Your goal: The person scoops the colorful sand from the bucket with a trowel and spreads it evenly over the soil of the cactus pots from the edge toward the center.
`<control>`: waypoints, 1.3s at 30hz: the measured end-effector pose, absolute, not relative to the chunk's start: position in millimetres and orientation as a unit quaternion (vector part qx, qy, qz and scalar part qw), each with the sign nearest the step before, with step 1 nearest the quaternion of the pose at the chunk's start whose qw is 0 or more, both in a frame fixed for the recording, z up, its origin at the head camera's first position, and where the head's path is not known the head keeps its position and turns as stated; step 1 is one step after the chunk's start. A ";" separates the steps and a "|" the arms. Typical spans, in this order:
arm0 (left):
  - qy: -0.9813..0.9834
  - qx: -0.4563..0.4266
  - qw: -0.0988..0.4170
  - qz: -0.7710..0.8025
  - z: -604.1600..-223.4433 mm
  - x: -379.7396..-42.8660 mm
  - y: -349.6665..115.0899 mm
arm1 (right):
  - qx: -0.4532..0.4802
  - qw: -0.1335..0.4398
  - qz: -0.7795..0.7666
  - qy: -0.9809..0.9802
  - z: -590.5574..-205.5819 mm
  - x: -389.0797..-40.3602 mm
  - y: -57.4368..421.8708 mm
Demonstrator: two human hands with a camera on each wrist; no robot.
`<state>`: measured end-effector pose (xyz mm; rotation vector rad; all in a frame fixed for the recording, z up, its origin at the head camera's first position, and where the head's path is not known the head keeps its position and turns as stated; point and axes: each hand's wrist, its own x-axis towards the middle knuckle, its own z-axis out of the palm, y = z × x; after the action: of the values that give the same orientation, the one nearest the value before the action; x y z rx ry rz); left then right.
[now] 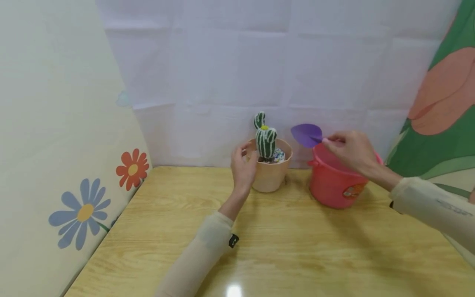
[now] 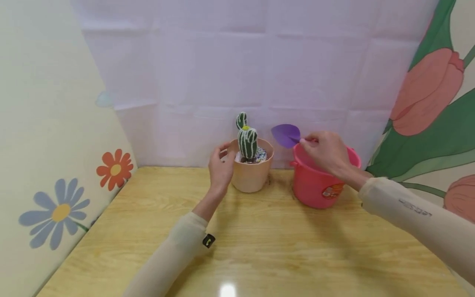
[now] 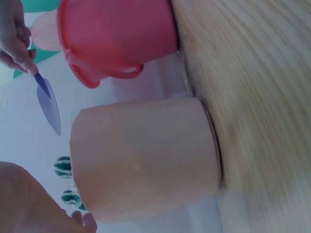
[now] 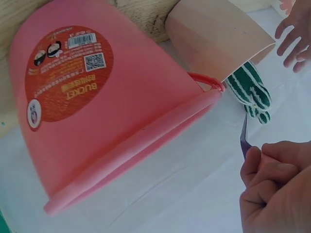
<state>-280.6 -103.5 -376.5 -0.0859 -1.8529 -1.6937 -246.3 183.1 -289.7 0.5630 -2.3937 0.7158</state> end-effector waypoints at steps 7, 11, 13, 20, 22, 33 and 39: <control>-0.665 -0.083 0.300 -0.679 -366.1 -266.8 -93.6 | 0.219 0.302 0.286 -0.883 -294.3 -236.1 194.0; -0.656 -0.113 0.255 -0.702 -362.6 -255.7 -84.0 | 0.199 0.285 0.296 -0.890 -295.2 -230.9 200.4; -0.650 -0.130 0.232 -0.712 -363.7 -250.9 -77.9 | 0.181 0.271 0.304 -0.895 -295.9 -229.1 204.1; -0.658 -0.179 0.155 -0.715 -378.8 -237.7 -51.5 | 0.143 0.255 0.293 -0.910 -301.3 -229.0 225.0; -0.669 -0.190 0.134 -0.706 -384.0 -234.1 -42.8 | 0.135 0.259 0.284 -0.913 -304.0 -230.2 233.3; -0.640 -0.093 -0.084 -0.758 -406.0 -224.6 13.3 | 0.105 0.244 0.249 -0.931 -309.3 -234.6 279.6; -0.587 -0.038 -0.103 -0.802 -404.7 -229.0 39.2 | 0.118 0.218 0.223 -0.943 -308.7 -242.6 295.3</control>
<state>-229.0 39.2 -404.7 -0.1285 -1.9764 -2.6982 -242.6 295.3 -308.7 0.3274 -2.6106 0.6187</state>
